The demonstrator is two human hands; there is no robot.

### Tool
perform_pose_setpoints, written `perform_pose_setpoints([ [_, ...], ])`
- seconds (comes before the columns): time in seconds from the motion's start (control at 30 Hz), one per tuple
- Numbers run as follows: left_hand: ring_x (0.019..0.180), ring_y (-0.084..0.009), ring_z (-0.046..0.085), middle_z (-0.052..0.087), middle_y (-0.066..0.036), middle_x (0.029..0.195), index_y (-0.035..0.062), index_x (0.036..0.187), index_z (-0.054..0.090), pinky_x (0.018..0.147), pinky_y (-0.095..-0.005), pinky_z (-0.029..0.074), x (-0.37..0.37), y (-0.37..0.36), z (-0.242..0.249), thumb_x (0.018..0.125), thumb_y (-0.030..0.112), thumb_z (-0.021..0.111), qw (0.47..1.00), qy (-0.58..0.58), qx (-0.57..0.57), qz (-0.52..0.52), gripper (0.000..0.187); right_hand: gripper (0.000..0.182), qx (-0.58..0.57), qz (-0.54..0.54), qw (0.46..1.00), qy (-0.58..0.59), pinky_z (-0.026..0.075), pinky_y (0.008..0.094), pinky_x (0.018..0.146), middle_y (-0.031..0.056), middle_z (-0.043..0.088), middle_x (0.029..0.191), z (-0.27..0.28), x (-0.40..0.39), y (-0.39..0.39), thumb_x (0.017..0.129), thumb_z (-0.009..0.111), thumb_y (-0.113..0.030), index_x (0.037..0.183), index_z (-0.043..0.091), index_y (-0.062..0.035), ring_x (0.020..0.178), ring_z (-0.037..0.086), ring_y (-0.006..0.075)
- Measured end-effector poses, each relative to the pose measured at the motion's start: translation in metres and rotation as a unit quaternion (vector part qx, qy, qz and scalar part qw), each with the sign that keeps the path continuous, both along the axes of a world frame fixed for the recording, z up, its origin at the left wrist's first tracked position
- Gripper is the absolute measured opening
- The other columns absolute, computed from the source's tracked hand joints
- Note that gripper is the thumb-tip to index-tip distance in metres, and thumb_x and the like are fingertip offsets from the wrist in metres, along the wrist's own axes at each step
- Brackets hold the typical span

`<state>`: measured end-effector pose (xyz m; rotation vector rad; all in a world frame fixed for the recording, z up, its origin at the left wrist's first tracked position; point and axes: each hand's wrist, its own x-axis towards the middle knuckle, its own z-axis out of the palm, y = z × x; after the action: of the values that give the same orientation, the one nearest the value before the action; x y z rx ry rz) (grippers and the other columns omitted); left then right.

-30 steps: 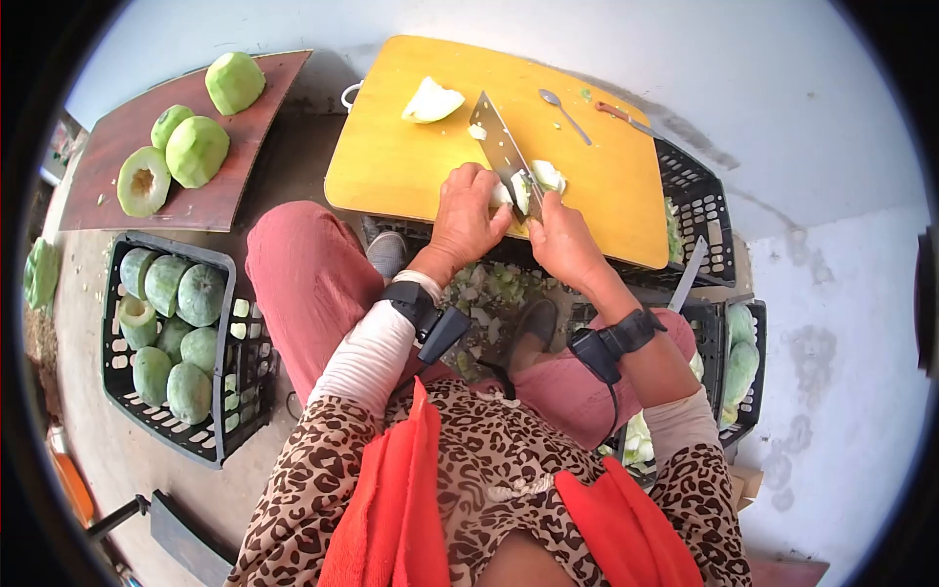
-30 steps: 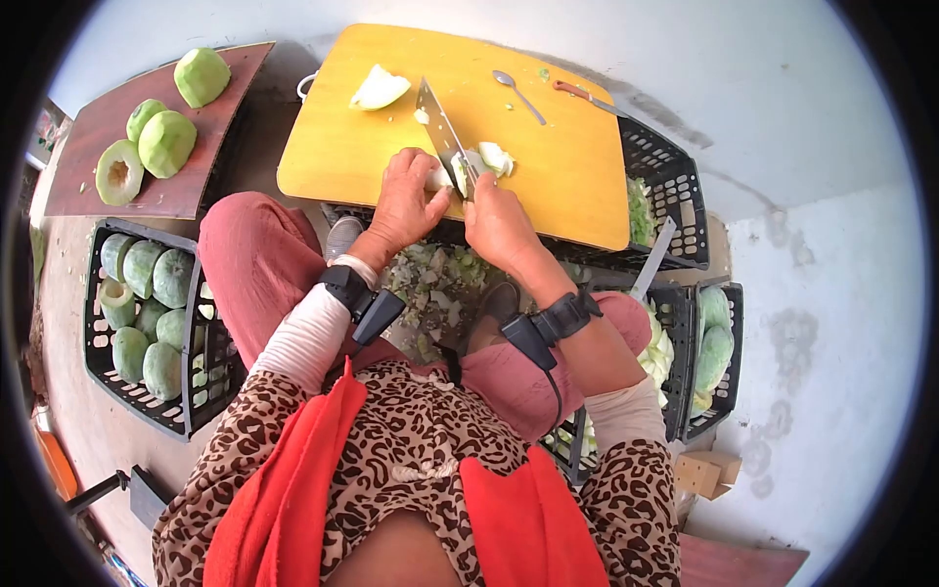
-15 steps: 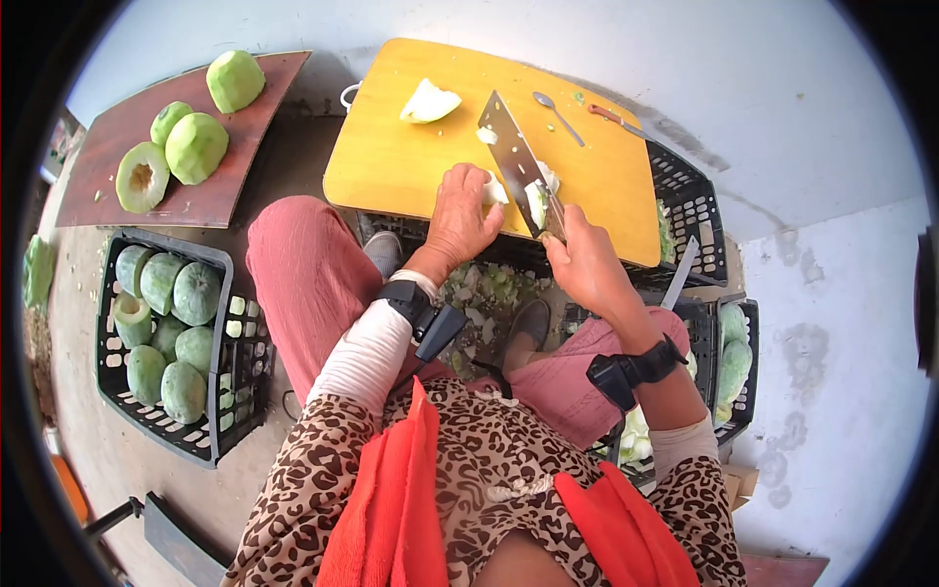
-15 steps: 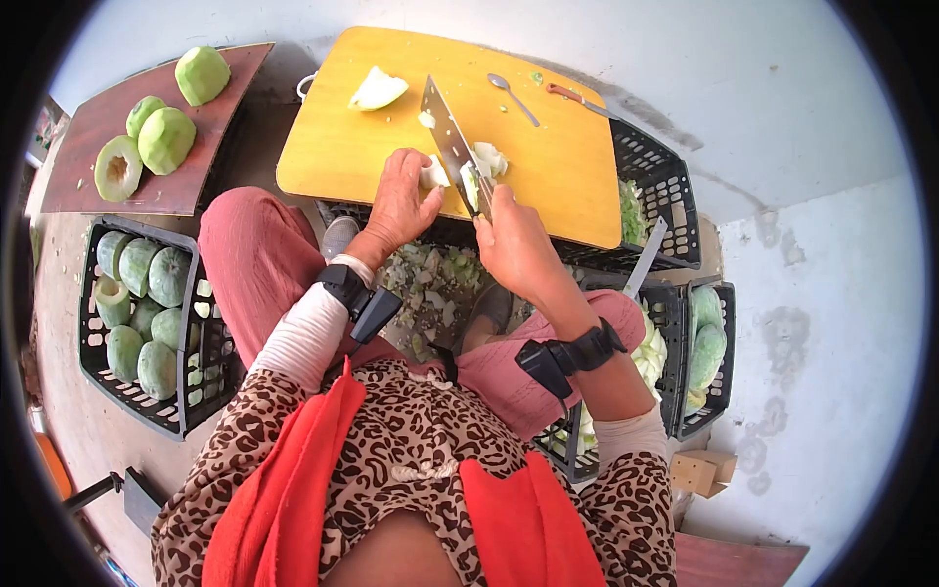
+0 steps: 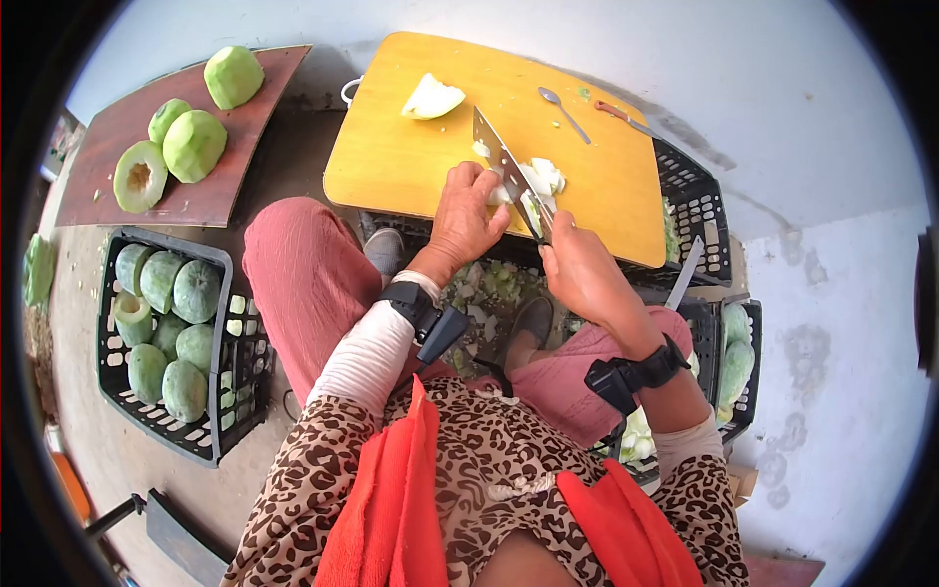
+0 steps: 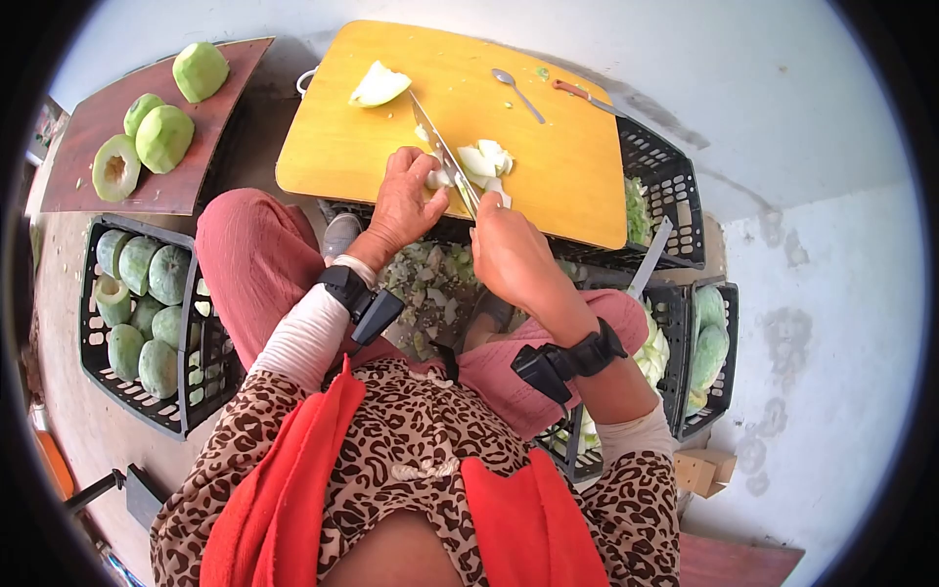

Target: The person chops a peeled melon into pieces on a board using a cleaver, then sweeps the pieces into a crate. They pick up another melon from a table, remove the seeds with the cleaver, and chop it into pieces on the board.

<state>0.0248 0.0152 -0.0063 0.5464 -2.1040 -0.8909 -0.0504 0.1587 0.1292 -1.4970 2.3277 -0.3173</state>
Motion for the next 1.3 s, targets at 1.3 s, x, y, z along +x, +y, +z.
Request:
perform_pose_setpoints([
  [1.3, 0.098, -0.0374, 0.049, 0.050, -0.017, 0.100, 0.0042, 0.098, 0.055, 0.086, -0.0443, 0.043, -0.001, 0.001, -0.001, 0.072, 0.016, 0.068, 1.000, -0.026, -0.006, 0.016, 0.032, 0.026, -0.074, -0.053, 0.995, 0.032, 0.048, 0.0531, 0.069, 0.0328, 0.060, 0.076, -0.055, -0.022, -0.028, 0.086, 0.058, -0.010, 0.098, 0.043, 0.0079, 0.077, 0.060, 0.0493],
])
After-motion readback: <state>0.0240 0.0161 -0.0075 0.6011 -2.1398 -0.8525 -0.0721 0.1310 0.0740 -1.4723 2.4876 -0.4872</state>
